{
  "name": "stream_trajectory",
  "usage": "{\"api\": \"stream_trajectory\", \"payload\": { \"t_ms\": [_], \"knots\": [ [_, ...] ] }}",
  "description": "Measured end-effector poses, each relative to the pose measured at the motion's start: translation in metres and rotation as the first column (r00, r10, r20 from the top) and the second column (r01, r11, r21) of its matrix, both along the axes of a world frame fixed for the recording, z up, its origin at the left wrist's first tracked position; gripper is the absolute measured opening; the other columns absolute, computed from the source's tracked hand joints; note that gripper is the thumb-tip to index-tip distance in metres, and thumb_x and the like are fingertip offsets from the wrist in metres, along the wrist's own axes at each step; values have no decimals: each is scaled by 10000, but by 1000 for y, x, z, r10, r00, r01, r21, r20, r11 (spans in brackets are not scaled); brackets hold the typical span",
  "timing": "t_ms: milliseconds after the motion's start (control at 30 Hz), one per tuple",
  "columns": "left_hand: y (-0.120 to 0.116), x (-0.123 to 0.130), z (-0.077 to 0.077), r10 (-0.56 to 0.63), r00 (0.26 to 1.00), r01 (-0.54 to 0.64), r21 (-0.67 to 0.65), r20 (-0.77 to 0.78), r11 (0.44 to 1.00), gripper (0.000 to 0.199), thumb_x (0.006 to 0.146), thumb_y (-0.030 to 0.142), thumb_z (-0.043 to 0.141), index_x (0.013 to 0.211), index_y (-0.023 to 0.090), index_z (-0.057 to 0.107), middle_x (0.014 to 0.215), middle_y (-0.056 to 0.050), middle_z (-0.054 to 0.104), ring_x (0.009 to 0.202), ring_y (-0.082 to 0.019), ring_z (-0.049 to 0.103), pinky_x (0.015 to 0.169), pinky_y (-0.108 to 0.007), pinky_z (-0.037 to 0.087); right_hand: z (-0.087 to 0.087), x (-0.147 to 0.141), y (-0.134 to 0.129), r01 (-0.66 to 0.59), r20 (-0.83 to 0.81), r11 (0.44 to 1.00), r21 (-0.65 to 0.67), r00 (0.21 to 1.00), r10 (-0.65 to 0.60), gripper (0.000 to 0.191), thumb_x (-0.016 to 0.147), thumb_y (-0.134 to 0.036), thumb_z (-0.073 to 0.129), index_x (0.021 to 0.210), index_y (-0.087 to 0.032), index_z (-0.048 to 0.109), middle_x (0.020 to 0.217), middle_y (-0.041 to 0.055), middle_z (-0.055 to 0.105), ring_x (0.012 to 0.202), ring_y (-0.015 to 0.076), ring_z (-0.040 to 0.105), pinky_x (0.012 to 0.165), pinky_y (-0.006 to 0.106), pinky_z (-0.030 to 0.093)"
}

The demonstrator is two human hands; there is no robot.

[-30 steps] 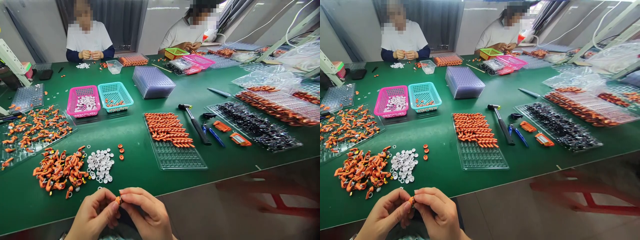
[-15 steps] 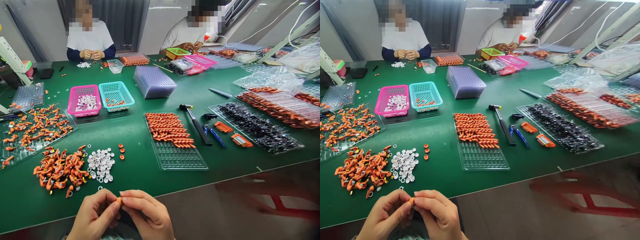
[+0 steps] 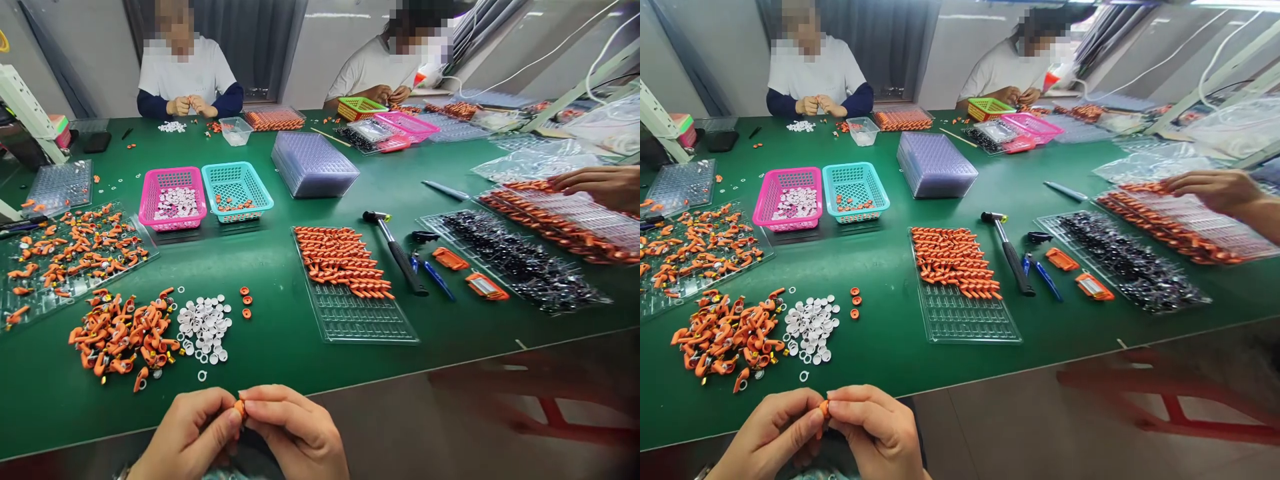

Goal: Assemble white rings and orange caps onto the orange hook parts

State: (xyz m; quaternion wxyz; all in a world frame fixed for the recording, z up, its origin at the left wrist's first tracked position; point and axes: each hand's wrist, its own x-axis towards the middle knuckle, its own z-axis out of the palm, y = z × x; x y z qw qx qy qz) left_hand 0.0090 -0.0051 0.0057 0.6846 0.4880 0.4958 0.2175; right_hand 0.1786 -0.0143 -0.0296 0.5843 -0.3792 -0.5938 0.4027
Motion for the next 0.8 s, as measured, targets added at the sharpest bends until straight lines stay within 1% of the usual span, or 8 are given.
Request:
{"api": "stream_trajectory", "payload": {
  "t_ms": [67, 167, 333, 400, 500, 567, 667, 800],
  "knots": [
    [1, -2, 2, -55, 995, 61, 67, -77, 996, 471, 888, 601, 495, 698, 172, 533, 616, 28, 434, 550, -117, 356, 477, -216, 278, 0, 0, 0, -19, -1, 1000, 2, 1000, 19, 221, 871, -119, 692, 997, -273, 789, 886, 73, 799, 738, 184, 772, 663, 234, 651],
    [3, -4, 7, -119, 977, 145, 141, -175, 979, 440, 916, 547, 462, 684, 177, 525, 619, 22, 446, 571, -129, 380, 498, -223, 291, -1, 1, -1, -30, 11, 1000, 9, 999, 30, 228, 875, -123, 689, 1013, -277, 786, 894, 73, 798, 741, 188, 772, 662, 242, 653],
    [5, -5, 11, -149, 970, 179, 147, -194, 973, 409, 930, 504, 445, 696, 179, 526, 611, 29, 452, 579, -132, 389, 519, -222, 310, -1, 2, -3, -31, 39, 999, 27, 999, 30, 224, 876, -132, 693, 1019, -278, 784, 899, 75, 801, 744, 188, 773, 668, 245, 656],
    [4, -6, 10, -152, 962, 197, 195, -225, 961, 393, 940, 474, 443, 699, 179, 543, 615, 21, 484, 582, -135, 422, 528, -218, 328, -1, 1, -3, -34, 45, 999, 20, 998, 33, 222, 878, -135, 691, 1018, -281, 784, 899, 77, 800, 749, 190, 773, 668, 248, 657],
    [3, -8, 8, -158, 940, 250, 298, -302, 921, 372, 951, 429, 443, 712, 178, 579, 636, 0, 547, 599, -144, 481, 543, -213, 349, -2, 1, -4, -56, 45, 998, 3, 997, 56, 229, 877, -127, 690, 1016, -283, 784, 894, 74, 797, 746, 187, 771, 666, 246, 657],
    [2, -9, 8, -162, 929, 278, 337, -333, 900, 377, 958, 421, 437, 715, 178, 592, 638, -9, 568, 593, -144, 500, 537, -210, 356, -2, 2, -5, -70, 38, 998, -9, 997, 70, 243, 867, -106, 696, 1011, -280, 785, 894, 72, 794, 739, 183, 770, 663, 239, 655],
    [1, -9, 10, -166, 924, 301, 388, -345, 871, 385, 970, 405, 427, 701, 184, 590, 614, -10, 573, 559, -139, 505, 513, -204, 358, -2, 3, -6, -74, 35, 997, -24, 997, 75, 250, 855, -91, 703, 998, -278, 788, 890, 69, 794, 730, 183, 770, 656, 235, 653],
    [1, -8, 12, -165, 916, 338, 477, -367, 811, 364, 972, 332, 435, 665, 191, 570, 585, -12, 583, 525, -133, 513, 494, -204, 358, 0, 6, -7, -88, 49, 996, -27, 995, 89, 269, 845, -63, 699, 996, -267, 788, 891, 72, 797, 737, 191, 772, 666, 246, 652]
  ]
}}
